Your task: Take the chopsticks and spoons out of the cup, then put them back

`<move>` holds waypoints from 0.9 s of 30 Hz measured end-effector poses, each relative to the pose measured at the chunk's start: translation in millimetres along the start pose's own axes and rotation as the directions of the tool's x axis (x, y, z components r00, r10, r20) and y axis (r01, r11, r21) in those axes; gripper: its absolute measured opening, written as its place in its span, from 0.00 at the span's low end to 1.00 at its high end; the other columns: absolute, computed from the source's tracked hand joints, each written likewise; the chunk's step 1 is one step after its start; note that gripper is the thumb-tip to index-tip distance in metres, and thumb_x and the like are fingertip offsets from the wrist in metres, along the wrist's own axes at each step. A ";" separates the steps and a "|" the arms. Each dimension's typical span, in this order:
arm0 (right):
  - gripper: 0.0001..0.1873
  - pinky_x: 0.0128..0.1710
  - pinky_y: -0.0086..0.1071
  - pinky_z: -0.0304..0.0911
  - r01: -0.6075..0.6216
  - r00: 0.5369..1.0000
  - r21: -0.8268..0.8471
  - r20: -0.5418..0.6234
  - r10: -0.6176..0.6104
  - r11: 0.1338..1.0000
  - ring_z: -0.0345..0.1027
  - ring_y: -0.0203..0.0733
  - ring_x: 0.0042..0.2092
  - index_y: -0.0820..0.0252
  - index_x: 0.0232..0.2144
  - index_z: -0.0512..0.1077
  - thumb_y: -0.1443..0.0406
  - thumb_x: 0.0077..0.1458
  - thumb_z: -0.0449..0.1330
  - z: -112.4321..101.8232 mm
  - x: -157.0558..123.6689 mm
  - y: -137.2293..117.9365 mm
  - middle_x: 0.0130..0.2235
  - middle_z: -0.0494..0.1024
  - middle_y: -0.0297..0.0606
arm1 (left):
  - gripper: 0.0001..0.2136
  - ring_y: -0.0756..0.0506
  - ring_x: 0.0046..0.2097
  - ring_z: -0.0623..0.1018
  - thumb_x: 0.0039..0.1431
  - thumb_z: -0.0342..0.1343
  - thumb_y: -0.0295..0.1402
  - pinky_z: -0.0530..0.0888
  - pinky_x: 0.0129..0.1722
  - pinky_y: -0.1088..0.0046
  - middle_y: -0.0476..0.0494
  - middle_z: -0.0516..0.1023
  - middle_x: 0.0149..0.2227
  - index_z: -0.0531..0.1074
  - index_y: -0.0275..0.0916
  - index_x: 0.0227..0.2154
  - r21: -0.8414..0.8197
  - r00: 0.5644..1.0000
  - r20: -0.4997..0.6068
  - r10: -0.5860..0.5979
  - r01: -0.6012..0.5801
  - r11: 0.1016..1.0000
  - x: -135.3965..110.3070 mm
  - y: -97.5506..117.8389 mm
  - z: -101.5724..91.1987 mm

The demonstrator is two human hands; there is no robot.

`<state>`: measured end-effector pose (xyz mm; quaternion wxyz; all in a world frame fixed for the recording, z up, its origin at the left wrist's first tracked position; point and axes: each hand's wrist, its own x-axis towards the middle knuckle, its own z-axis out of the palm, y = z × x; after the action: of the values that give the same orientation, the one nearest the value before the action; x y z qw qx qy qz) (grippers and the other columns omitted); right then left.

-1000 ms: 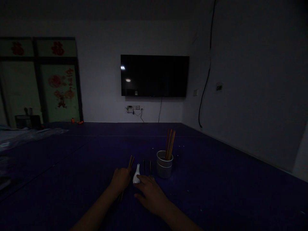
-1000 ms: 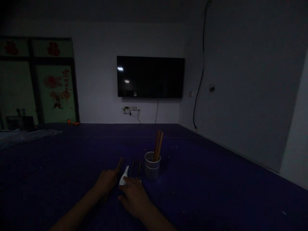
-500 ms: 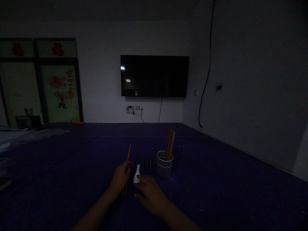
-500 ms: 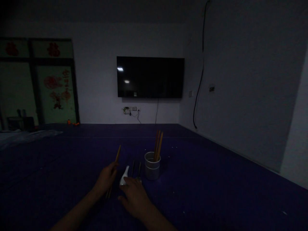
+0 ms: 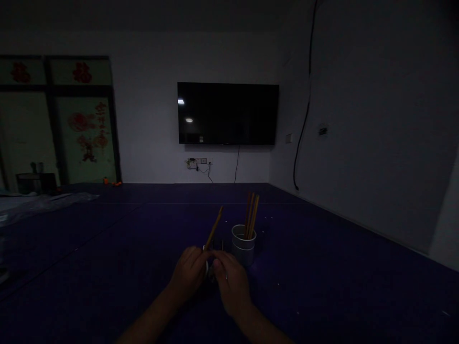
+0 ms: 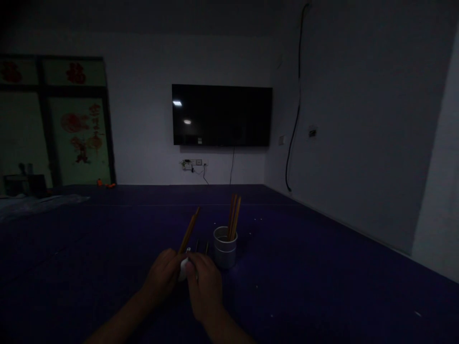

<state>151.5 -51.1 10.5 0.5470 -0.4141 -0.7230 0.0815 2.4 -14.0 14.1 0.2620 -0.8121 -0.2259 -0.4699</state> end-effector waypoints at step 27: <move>0.17 0.39 0.31 0.64 -0.059 0.991 0.222 -0.104 0.084 0.973 0.69 0.40 0.36 0.57 0.32 0.73 0.54 0.60 0.50 -3.7 8.2 -15.6 0.32 0.76 0.38 | 0.15 0.46 0.40 0.75 0.63 0.37 0.26 0.75 0.39 0.68 0.35 0.76 0.37 0.65 0.35 0.48 -0.147 0.995 0.068 0.074 -0.064 0.987 -0.8 17.6 1.9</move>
<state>146.3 -56.7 26.8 0.6256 -0.3812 -0.6624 0.1564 14.1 -26.3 8.9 0.2100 -0.8530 -0.1723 -0.4457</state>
